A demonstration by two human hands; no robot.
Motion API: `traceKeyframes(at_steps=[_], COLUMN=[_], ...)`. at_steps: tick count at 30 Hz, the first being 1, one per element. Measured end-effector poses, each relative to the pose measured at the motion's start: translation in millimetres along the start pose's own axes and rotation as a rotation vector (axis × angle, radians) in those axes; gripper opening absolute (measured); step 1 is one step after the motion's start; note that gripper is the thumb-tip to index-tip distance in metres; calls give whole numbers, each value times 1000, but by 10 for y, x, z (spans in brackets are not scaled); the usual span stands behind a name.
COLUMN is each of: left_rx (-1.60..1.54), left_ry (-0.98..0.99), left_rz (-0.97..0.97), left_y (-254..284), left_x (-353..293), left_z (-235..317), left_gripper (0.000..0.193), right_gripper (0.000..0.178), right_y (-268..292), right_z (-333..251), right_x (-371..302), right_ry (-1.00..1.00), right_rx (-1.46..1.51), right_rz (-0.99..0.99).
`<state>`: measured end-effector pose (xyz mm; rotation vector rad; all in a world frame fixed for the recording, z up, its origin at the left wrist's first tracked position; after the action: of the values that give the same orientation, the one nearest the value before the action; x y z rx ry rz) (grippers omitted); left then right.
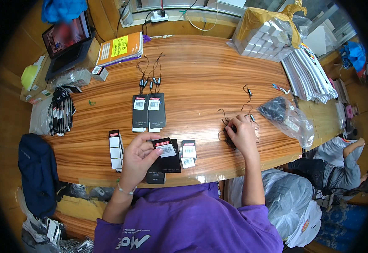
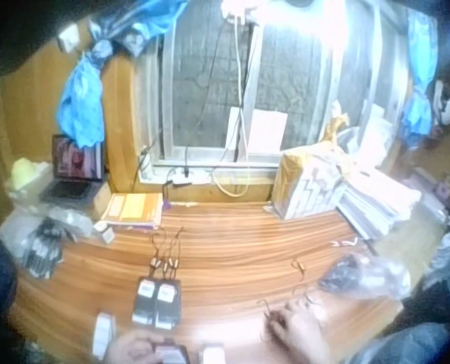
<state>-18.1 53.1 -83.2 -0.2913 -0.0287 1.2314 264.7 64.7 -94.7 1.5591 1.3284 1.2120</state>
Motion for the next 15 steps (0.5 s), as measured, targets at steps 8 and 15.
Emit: traceKeyframes(at_steps=[8, 15], left_rx=[-30, -17], left_ry=[23, -5], left_rz=[-53, -53], left_y=[-70, -68], left_x=[-1, -4], left_z=[-66, -63], left_gripper=[28, 28], right_gripper=[24, 16], right_y=[-106, -124], right_z=[116, 155], right_x=[-13, 62], right_ry=[-104, -16], right_rx=[-55, -48], right_rz=[-19, 10])
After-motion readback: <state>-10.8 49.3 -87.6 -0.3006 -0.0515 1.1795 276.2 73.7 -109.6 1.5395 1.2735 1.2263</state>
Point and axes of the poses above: each hand's wrist, its own x-axis towards the middle knuckle, its own y-axis out of the back of the hand, z = x × y, the point moved 10 cm from there along x, towards the middle knuckle, and after that the axes turned 1 degree about -x, right-handed, at the moved point
